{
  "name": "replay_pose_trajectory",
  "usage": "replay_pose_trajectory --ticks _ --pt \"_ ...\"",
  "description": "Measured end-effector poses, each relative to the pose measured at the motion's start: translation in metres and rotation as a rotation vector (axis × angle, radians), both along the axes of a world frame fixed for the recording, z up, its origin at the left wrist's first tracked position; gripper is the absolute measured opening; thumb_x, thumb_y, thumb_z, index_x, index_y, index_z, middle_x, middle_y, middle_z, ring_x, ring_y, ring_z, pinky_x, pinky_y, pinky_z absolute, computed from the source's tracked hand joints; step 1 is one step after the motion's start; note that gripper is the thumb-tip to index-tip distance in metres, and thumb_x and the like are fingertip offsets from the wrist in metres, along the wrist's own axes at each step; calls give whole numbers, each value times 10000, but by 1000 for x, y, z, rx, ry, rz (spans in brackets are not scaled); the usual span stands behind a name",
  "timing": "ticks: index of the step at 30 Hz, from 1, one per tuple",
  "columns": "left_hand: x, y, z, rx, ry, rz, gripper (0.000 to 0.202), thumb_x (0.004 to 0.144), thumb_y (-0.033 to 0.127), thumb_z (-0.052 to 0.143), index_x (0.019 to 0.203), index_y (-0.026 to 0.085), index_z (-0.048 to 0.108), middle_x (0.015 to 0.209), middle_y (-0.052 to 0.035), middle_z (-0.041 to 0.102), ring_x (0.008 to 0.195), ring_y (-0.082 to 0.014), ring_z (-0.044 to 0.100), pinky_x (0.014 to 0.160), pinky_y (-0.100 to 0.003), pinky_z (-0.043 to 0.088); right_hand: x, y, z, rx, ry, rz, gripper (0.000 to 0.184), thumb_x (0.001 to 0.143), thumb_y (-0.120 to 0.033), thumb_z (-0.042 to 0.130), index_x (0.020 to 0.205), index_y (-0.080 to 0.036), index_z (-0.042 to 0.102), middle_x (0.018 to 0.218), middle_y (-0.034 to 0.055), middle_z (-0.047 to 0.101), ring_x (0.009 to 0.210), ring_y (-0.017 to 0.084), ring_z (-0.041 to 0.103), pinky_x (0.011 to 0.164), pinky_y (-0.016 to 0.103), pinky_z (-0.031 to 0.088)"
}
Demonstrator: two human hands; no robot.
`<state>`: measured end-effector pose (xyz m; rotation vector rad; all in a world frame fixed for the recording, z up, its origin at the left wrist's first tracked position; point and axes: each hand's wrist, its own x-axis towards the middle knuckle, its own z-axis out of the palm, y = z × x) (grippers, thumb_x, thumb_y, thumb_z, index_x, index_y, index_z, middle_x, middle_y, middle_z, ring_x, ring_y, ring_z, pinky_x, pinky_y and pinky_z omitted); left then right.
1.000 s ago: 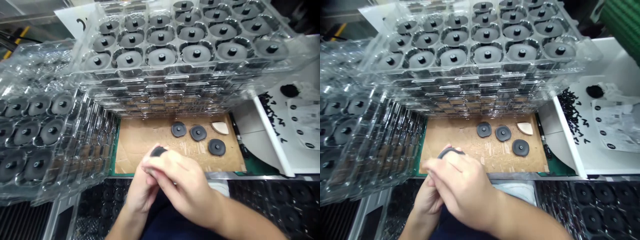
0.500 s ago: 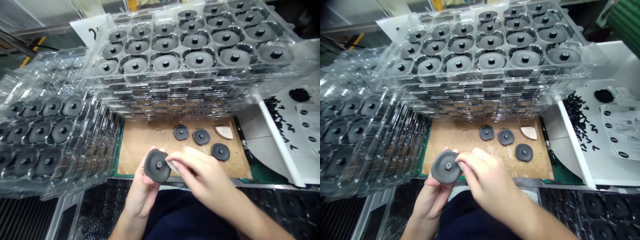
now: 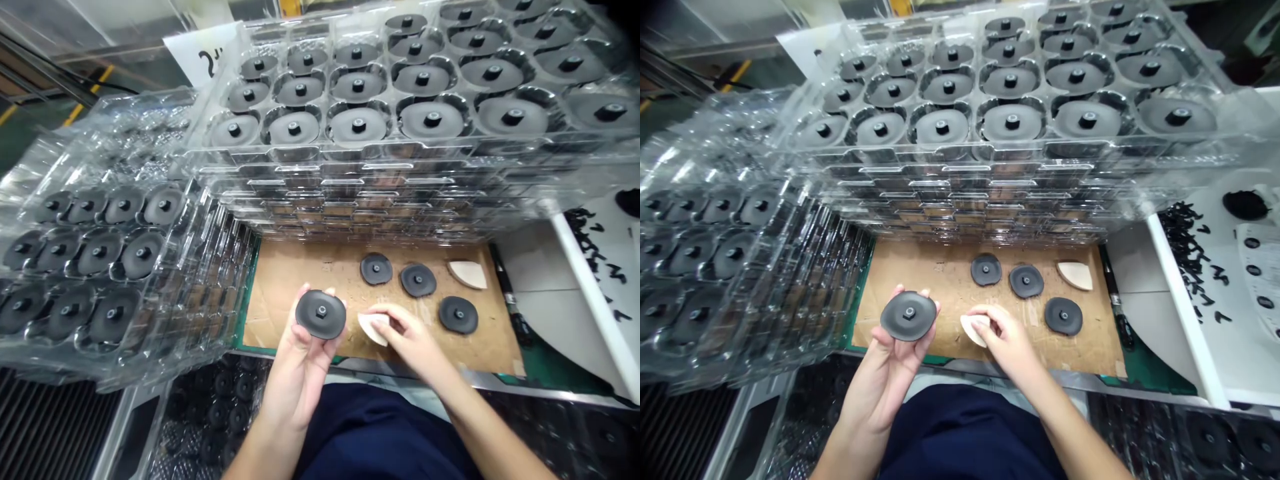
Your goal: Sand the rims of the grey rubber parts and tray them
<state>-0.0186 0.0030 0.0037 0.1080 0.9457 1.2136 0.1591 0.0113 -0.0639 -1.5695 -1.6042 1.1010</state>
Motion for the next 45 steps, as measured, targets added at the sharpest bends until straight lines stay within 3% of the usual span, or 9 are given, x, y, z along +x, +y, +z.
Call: replay_pose_trajectory --ticks 6,13,16,20,23,26,29,33,45 --pt "-2 4 -3 -13 6 7 528 686 400 708 1185 273 590 1236 -76 628 1150 -261 570 983 -397 459 -14 -35 -34 71 -179 -89 269 820 -359 571 1018 -194 649 1155 156 548 1105 335 490 926 556 404" --pt "-1 1 -5 -12 0 16 502 721 321 708 1200 257 570 1240 -96 627 1114 -244 595 920 -345 502 -8 -23 -39 88 -133 -31 249 831 -356 546 964 -195 683 1063 136 600 948 272 584 854 461 480" --pt "-3 0 -6 4 8 10 556 687 325 738 1209 254 562 1259 -102 612 1099 -243 601 886 -325 517 -4 -9 -22 51 -49 -19 261 890 -337 467 955 -187 670 913 90 665 837 218 640 744 362 533" --pt "-1 -1 -10 6 39 -1 538 661 311 762 1169 243 597 1269 -87 602 1086 -224 600 859 -281 518 -10 3 32 14 50 -28 247 917 -309 459 1074 -191 608 919 53 696 759 166 663 618 255 536" --pt "5 -4 -15 18 21 -58 523 660 304 764 1155 238 612 1211 -80 635 1065 -215 605 855 -267 511 -25 4 77 189 93 16 264 898 -245 507 1152 -224 572 1090 48 658 937 170 626 775 277 512" --pt "8 -7 -14 -3 -25 -178 481 695 247 737 1160 236 614 1131 -74 672 1004 -201 630 845 -265 513 -37 6 104 317 40 226 242 890 -134 466 1088 -174 601 958 48 677 868 161 615 777 289 484" --pt "11 -7 -8 -39 -18 -189 458 652 166 757 1092 233 651 1025 -36 703 886 -158 655 768 -217 525 -41 13 110 259 -10 379 200 883 -114 472 999 -162 628 870 30 679 768 142 613 691 258 474" --pt "13 -4 0 -46 -17 -243 345 650 214 763 986 178 694 915 -53 721 831 -167 659 784 -244 524 -40 12 106 469 -90 209 232 894 -118 419 1034 -108 603 938 96 672 812 186 600 733 319 462" --pt "7 0 6 -5 -24 -260 550 513 300 847 1036 234 689 982 -37 718 946 -202 646 867 -254 496 -33 8 108 432 21 353 217 887 -108 436 1036 -114 593 856 61 663 732 156 572 687 286 459"
